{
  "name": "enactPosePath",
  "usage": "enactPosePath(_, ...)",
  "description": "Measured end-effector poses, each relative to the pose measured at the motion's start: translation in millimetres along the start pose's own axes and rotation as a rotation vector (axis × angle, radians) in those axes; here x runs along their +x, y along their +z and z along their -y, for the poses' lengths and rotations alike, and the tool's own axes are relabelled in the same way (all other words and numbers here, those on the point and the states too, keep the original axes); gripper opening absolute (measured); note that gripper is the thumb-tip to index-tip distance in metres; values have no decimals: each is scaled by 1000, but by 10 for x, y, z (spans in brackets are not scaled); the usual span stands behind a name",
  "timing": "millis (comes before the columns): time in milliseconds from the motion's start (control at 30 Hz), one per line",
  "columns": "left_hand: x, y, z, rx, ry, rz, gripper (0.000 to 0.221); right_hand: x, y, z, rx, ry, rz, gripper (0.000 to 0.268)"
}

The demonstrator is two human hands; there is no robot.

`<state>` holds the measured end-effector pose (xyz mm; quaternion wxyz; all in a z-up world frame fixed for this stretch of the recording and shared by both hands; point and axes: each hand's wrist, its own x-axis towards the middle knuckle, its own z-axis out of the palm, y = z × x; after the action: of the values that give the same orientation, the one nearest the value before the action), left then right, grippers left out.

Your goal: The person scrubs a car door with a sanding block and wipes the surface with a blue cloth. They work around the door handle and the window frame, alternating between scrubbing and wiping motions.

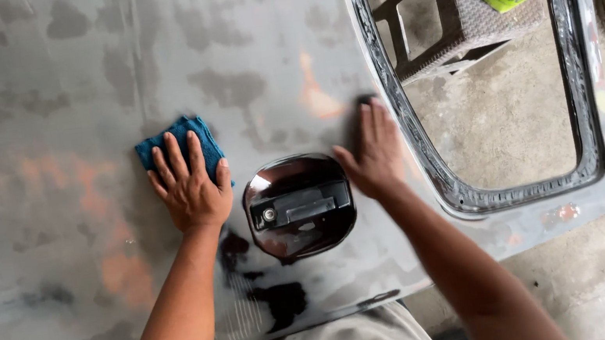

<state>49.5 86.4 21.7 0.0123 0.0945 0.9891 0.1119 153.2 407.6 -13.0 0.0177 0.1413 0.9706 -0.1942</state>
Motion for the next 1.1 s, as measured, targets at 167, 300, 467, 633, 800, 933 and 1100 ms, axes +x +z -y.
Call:
enactPosePath(167, -64, -4, 25, -28, 19, -6, 71, 315, -18, 1419, -4, -279, 274, 91)
enactPosePath(300, -44, 3, 28, -39, 17, -38, 70, 242, -122, 1285, -38, -491, 362, 87)
enactPosePath(467, -18, 11, -4, -15, 0, -40, 72, 569, -404, -37, -30, -156, 109, 100)
enactPosePath(633, 102, 84, -164, -21, -35, -31, 72, 541, -219, 360, -42, -194, 139, 107)
enactPosePath(800, 203, 289, -699, 48, -107, -57, 75, -137, -464, 154, -33, -466, 415, 91)
enactPosePath(933, 379, 379, -1358, 16, 115, -10, 72, -601, -511, -500, -11, -460, 359, 87)
enactPosePath(1100, 446, 627, -2284, -86, 522, 141, 72, -864, -551, -568, 12, -269, 248, 81)
